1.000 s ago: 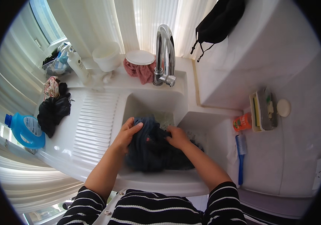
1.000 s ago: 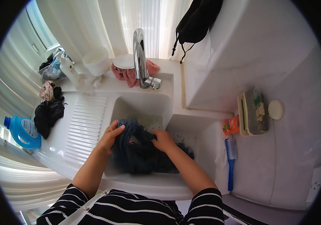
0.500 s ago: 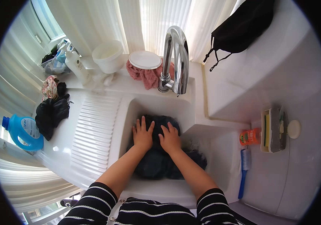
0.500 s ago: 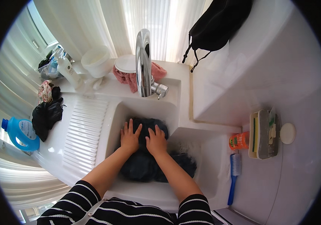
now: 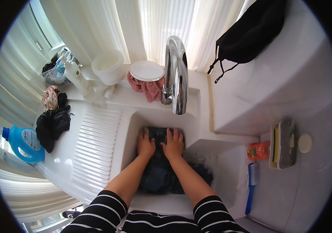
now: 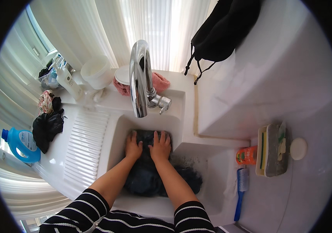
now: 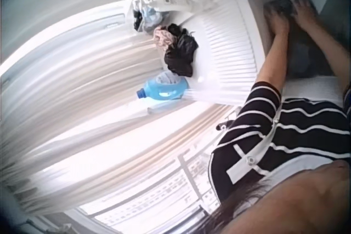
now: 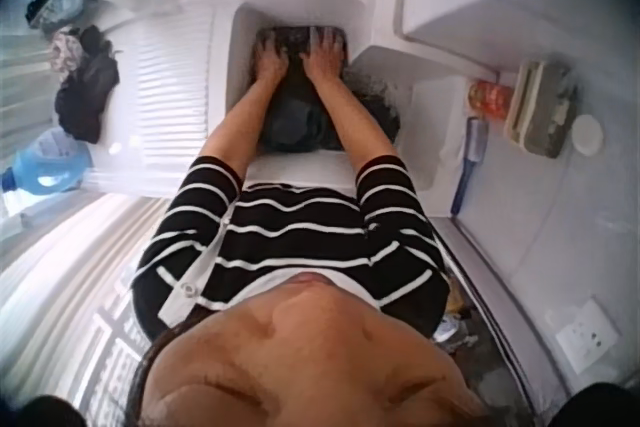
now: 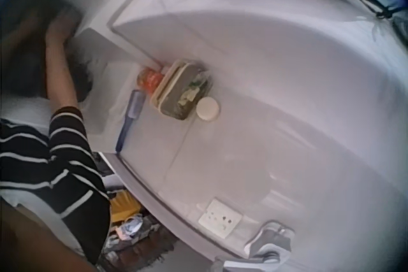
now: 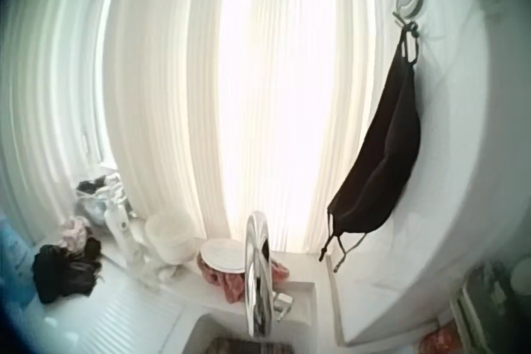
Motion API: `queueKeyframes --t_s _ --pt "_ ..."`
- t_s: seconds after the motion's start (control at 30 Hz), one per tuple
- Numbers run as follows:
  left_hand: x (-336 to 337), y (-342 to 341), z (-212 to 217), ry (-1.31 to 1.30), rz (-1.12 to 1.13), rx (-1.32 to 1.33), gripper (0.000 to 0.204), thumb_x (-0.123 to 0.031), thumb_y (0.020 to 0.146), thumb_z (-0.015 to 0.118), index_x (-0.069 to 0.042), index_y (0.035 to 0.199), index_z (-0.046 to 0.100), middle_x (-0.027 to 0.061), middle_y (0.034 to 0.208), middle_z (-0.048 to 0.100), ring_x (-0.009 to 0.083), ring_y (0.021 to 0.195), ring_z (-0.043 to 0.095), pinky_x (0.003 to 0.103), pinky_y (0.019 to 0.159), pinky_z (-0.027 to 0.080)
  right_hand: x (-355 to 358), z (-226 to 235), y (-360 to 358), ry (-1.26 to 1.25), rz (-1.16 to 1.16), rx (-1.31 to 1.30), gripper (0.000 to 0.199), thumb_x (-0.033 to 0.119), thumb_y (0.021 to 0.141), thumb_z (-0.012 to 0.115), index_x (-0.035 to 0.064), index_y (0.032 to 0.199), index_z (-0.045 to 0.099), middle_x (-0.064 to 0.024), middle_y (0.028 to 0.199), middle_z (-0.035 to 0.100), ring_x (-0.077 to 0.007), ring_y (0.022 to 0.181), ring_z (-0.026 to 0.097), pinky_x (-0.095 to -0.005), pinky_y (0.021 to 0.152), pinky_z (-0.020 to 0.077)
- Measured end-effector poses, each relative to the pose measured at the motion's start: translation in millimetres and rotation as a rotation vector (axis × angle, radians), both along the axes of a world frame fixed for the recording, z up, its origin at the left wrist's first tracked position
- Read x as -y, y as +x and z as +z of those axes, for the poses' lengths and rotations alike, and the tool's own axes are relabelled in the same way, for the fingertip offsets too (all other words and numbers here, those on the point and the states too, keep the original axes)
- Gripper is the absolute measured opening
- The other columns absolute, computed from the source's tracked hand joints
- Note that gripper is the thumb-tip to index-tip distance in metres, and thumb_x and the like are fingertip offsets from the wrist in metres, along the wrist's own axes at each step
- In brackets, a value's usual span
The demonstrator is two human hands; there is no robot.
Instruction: The person hand-washes a dark-colored garment in a sink filled with soapy water. They repeatedly submerge, agitate, and wring the fabric to clean it, handling the item with both hands throughout the process.
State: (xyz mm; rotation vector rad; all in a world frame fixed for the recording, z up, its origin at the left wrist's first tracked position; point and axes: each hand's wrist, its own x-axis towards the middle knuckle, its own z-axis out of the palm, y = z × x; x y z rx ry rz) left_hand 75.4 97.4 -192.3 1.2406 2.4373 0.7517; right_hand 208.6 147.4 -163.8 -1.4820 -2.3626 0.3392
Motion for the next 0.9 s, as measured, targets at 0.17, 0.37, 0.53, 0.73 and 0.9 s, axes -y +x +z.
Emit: queueKeyframes --t_s 0.17,0.37,0.53,0.73,0.9 --pt "6 -1 -20 0.116 0.265 0.480 0.069 -0.043 0.088 0.058 -0.007 0.143 0.034 0.0201 0.131 0.047 0.0362 0.122 0.045 0.047 0.105 0.034 23 -11 -9 -0.471 -0.213 -0.129 0.054 0.021 0.069 0.073 0.0089 0.120 0.061 -0.0141 0.115 0.059 -0.0314 0.104 0.057 -0.0402 0.087 0.0480" --pt "25 -8 27 0.090 0.367 1.533 0.063 -0.049 0.091 0.054 -0.004 0.134 0.043 0.0123 0.122 0.056 0.0259 0.111 0.055 0.040 0.095 0.045 46 13 13 -0.471 0.032 -0.626 0.043 0.010 0.067 0.061 0.0030 0.109 0.065 -0.0140 0.102 0.064 -0.0246 0.085 0.061 -0.0312 0.077 0.0480" --pt "43 22 114 0.230 0.209 1.698 0.046 -0.046 0.091 0.057 -0.003 0.109 0.057 0.0094 0.102 0.063 0.0210 0.095 0.061 0.034 0.084 0.050 24 10 44 -1.144 -0.070 -1.204 0.034 0.017 0.076 0.059 0.0071 0.109 0.065 -0.0135 0.133 0.048 -0.0240 0.118 0.049 -0.0330 0.097 0.0386" --pt "59 43 146 0.328 0.258 1.424 0.041 -0.044 0.089 0.062 -0.003 0.089 0.059 0.0056 0.080 0.061 0.0169 0.073 0.060 0.032 0.066 0.050 67 91 32 -1.042 -0.136 -1.220 0.039 0.039 0.085 0.066 0.0064 0.105 0.063 -0.0108 0.111 0.063 -0.0217 0.103 0.059 -0.0327 0.086 0.0448" --pt "65 21 110 0.389 0.269 1.315 0.039 -0.044 0.091 0.058 -0.007 0.081 0.056 0.0027 0.073 0.056 0.0150 0.064 0.056 0.029 0.058 0.048 124 143 7 0.077 0.076 -0.793 0.041 0.036 0.087 0.064 0.0018 0.108 0.056 -0.0124 0.082 0.064 -0.0291 0.075 0.061 -0.0357 0.070 0.0477"
